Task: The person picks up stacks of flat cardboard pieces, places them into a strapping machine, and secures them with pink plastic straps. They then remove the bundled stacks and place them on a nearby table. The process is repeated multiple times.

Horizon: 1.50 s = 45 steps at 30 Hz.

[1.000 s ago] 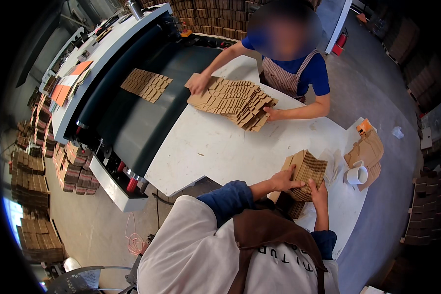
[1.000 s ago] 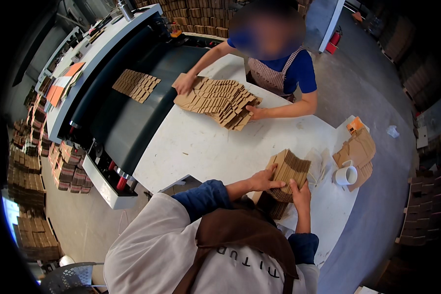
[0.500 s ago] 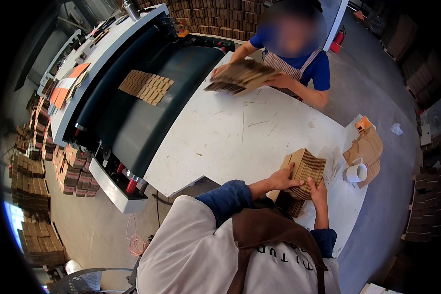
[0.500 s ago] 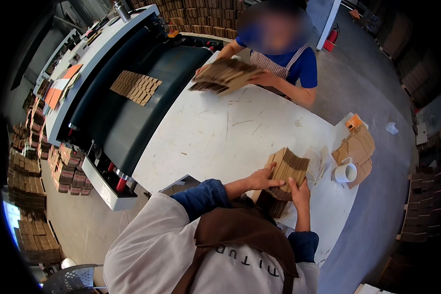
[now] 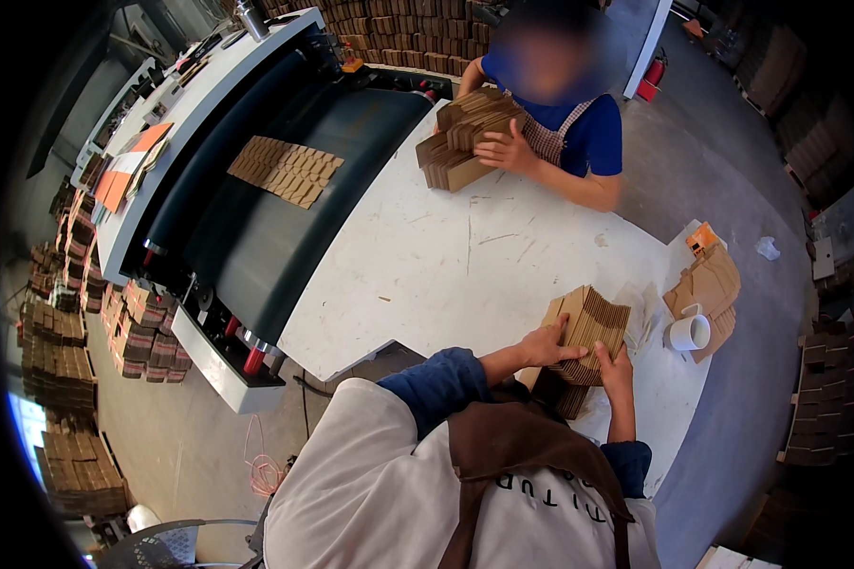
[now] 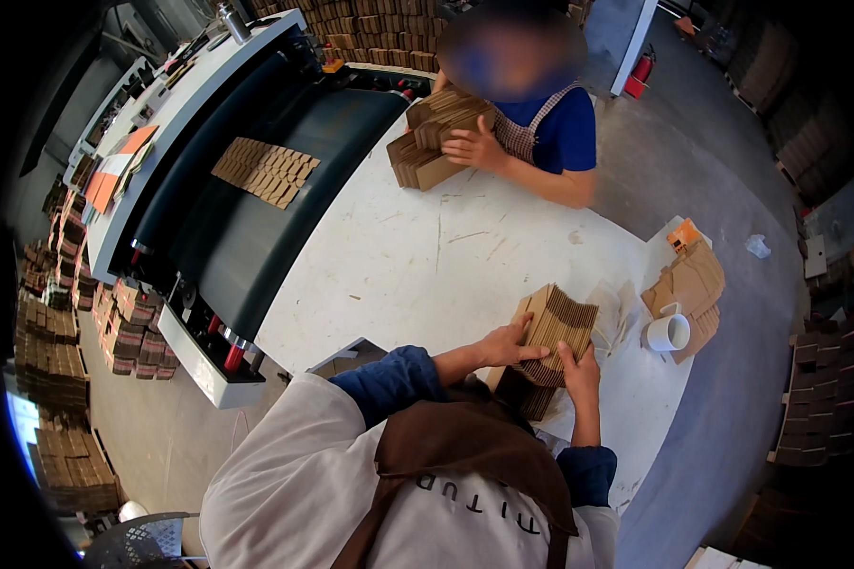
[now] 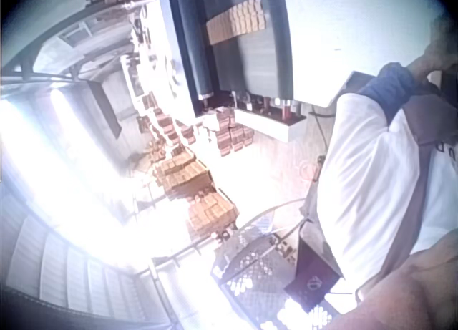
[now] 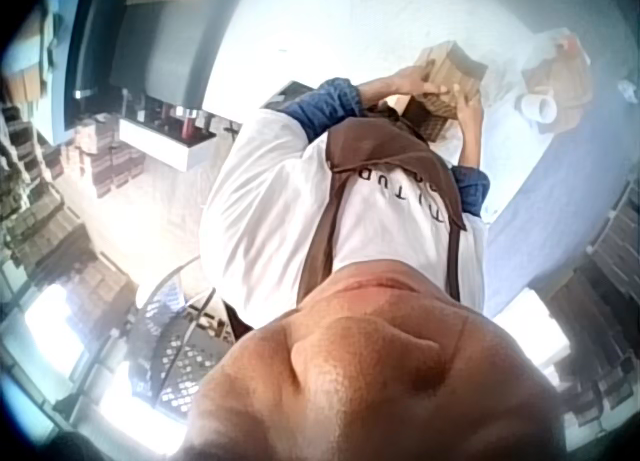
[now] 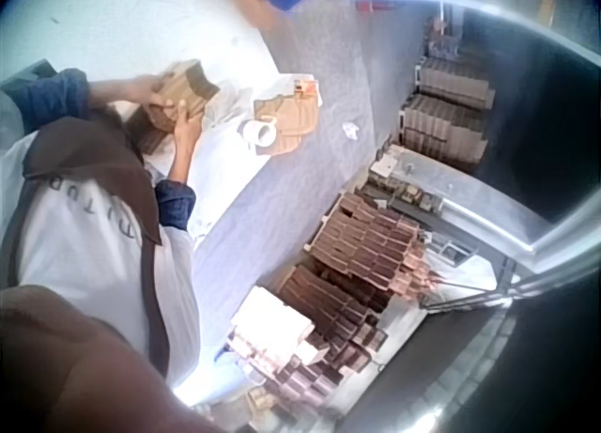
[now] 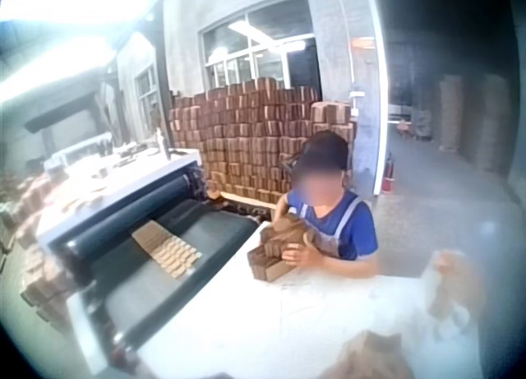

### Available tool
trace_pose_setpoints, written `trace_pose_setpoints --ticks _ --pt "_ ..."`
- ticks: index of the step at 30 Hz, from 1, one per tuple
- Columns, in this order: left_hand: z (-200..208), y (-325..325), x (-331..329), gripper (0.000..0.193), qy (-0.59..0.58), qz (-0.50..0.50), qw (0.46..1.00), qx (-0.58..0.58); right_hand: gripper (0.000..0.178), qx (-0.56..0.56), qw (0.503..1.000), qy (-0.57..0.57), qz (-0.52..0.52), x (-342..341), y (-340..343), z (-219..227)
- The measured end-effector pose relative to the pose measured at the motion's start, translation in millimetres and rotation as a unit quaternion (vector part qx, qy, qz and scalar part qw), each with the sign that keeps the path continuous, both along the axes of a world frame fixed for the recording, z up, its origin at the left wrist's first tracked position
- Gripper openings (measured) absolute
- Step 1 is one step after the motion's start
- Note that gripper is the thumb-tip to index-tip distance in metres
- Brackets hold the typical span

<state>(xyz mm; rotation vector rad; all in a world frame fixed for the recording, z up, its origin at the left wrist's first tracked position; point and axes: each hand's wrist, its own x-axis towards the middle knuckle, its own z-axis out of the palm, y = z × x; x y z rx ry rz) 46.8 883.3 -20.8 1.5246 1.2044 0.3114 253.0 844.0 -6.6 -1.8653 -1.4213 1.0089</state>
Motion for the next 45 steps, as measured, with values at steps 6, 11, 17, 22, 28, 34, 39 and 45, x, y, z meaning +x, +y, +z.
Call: trace_pose_setpoints --ticks 6,11,17,22,28,34,39,45 --pt "-1.3 0.2 0.9 0.117 -0.004 0.0 1.0 0.001 0.059 -0.012 1.0 -0.013 -0.006 0.4 -0.1 1.1" --pt "-2.0 0.3 1.6 0.117 -0.004 0.002 1.0 0.005 0.059 -0.01 1.0 -0.008 -0.004 2.0 0.2 -2.6" --pt "4.1 -0.5 -0.6 0.116 -0.008 0.007 1.0 0.004 0.062 -0.004 1.0 0.01 -0.004 -1.3 -1.1 2.3" --pt "0.7 0.0 0.6 0.116 -0.003 0.005 1.0 0.006 0.067 0.003 1.0 0.014 -0.008 1.8 -0.4 -4.2" --pt "-3.5 0.2 1.4 0.116 -0.004 0.007 1.0 0.013 0.064 -0.004 1.0 0.008 -0.011 1.7 -0.3 -3.4" --pt "-6.6 0.2 2.1 0.116 -0.009 0.008 1.0 0.018 0.062 0.008 1.0 0.006 -0.01 2.4 -0.2 -5.5" --pt "-4.1 0.5 2.2 0.117 -0.012 0.007 1.0 0.014 0.062 0.01 1.0 0.006 -0.012 3.4 0.3 -9.1" --pt "-7.1 0.6 1.5 0.117 -0.011 0.005 1.0 0.018 0.063 0.004 1.0 0.005 -0.009 3.7 0.2 -9.2"
